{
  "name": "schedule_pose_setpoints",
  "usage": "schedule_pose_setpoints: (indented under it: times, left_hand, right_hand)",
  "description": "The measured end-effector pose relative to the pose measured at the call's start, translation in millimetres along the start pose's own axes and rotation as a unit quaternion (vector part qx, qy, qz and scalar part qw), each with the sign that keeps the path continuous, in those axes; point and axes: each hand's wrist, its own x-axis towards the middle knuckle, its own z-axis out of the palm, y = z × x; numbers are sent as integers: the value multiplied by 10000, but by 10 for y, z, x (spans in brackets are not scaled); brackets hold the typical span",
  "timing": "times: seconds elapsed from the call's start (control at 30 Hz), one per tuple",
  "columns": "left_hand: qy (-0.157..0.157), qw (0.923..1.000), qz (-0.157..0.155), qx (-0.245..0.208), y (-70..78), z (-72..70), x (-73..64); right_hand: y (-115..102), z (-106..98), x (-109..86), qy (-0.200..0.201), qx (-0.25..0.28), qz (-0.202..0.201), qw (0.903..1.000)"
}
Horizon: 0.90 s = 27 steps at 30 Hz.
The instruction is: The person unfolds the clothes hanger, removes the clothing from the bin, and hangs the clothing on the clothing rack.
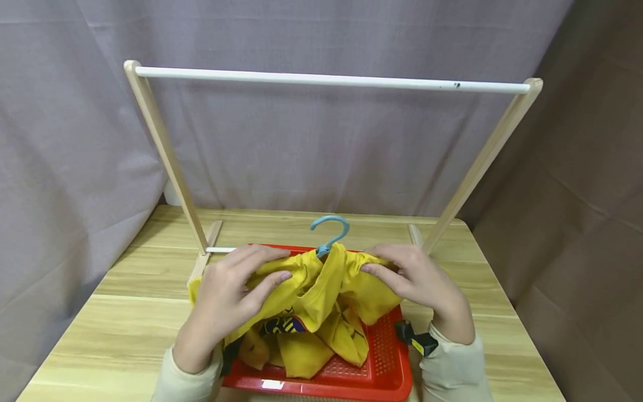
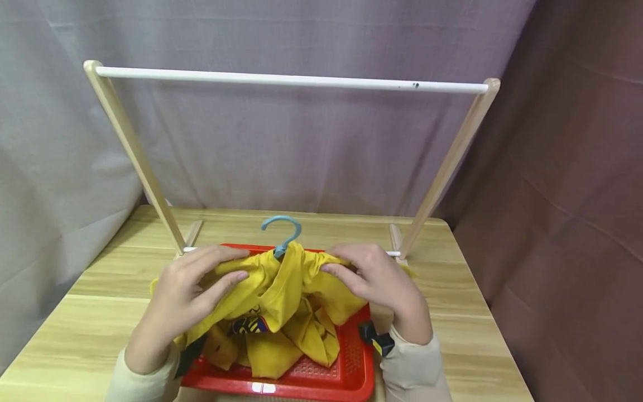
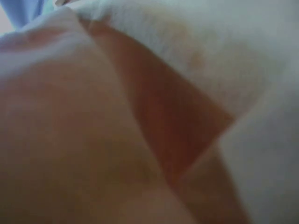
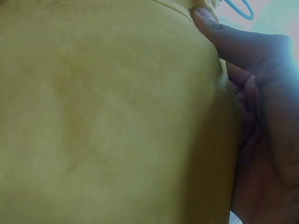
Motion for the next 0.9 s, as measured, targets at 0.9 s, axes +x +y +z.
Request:
schedule_pose_setpoints:
  times: [0.9]
  left_hand:
    - [647, 9900, -1166, -457, -498, -520, -125]
  right_hand:
    - [430, -442, -166, 2055, -909, 266, 9741]
